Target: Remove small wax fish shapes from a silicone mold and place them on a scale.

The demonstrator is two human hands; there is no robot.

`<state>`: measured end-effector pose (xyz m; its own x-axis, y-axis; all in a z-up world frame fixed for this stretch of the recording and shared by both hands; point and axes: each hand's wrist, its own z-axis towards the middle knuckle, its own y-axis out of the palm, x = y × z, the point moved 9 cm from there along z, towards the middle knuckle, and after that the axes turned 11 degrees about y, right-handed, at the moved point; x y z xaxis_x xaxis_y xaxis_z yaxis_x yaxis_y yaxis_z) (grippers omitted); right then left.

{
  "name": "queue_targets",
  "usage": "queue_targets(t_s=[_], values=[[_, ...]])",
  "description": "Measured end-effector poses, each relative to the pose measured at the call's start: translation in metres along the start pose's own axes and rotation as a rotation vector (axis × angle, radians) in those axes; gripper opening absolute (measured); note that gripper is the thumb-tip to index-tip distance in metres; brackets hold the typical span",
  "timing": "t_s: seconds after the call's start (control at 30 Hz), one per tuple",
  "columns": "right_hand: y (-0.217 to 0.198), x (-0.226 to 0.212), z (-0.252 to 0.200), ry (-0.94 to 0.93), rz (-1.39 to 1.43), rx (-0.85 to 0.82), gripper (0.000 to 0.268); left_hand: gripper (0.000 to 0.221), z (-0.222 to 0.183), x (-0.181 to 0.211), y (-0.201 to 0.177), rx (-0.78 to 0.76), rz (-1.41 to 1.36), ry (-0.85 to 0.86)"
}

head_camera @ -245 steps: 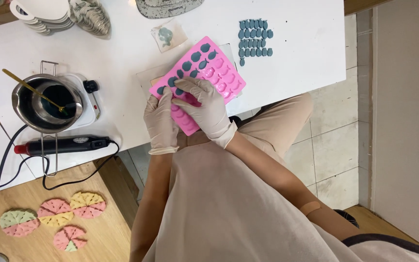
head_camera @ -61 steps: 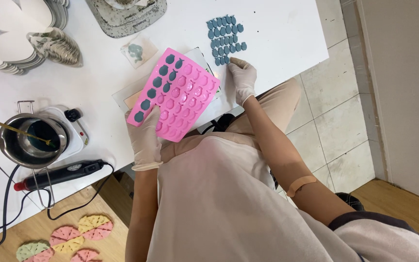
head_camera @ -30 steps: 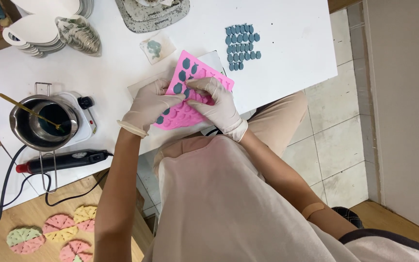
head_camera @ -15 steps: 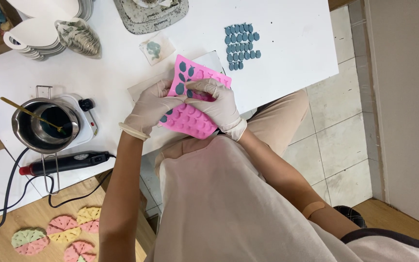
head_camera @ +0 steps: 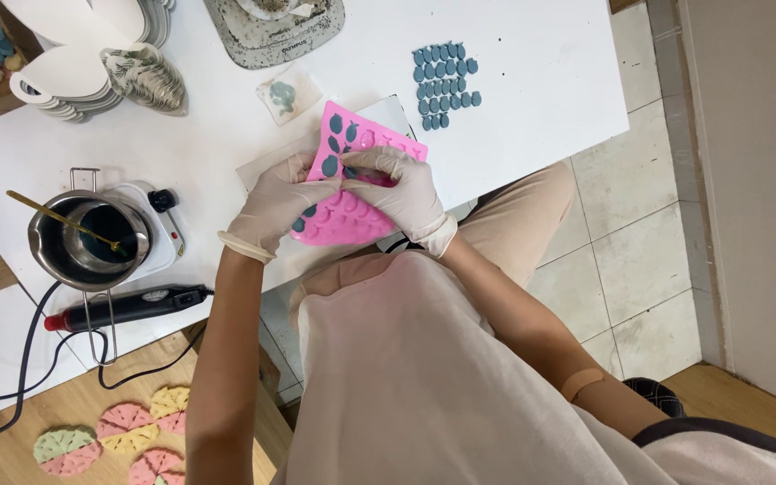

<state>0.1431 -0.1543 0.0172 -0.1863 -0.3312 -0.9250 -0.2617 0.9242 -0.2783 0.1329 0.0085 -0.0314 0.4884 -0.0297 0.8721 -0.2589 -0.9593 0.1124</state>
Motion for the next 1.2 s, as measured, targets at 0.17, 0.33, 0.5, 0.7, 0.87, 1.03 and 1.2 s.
queue_targets(t_s=[0.17,0.33,0.5,0.7,0.87,1.03,1.2], values=[[-0.004,0.021,0.003,0.025,0.085,-0.019,0.024,0.047,-0.004,0.013,0.000,0.003,0.087,-0.038],[-0.039,0.068,0.005,0.260,0.491,0.036,0.021,0.046,0.002,0.009,0.005,0.064,0.149,-0.108],[-0.132,0.135,-0.001,0.349,0.675,0.473,0.020,0.038,0.002,0.022,0.004,0.192,0.261,-0.190],[-0.157,0.265,0.016,0.569,0.669,0.651,0.021,0.023,0.000,-0.003,-0.011,0.352,0.092,-0.043],[-0.139,0.273,0.036,0.617,0.701,0.730,0.019,0.010,-0.008,-0.011,-0.010,0.477,-0.295,0.099],[-0.133,0.265,0.037,0.705,0.651,0.819,0.020,0.009,-0.009,-0.025,-0.017,0.595,-0.510,0.176],[-0.141,0.243,0.028,0.673,0.344,0.896,0.019,0.010,-0.009,-0.022,-0.016,0.613,-0.578,0.192]])
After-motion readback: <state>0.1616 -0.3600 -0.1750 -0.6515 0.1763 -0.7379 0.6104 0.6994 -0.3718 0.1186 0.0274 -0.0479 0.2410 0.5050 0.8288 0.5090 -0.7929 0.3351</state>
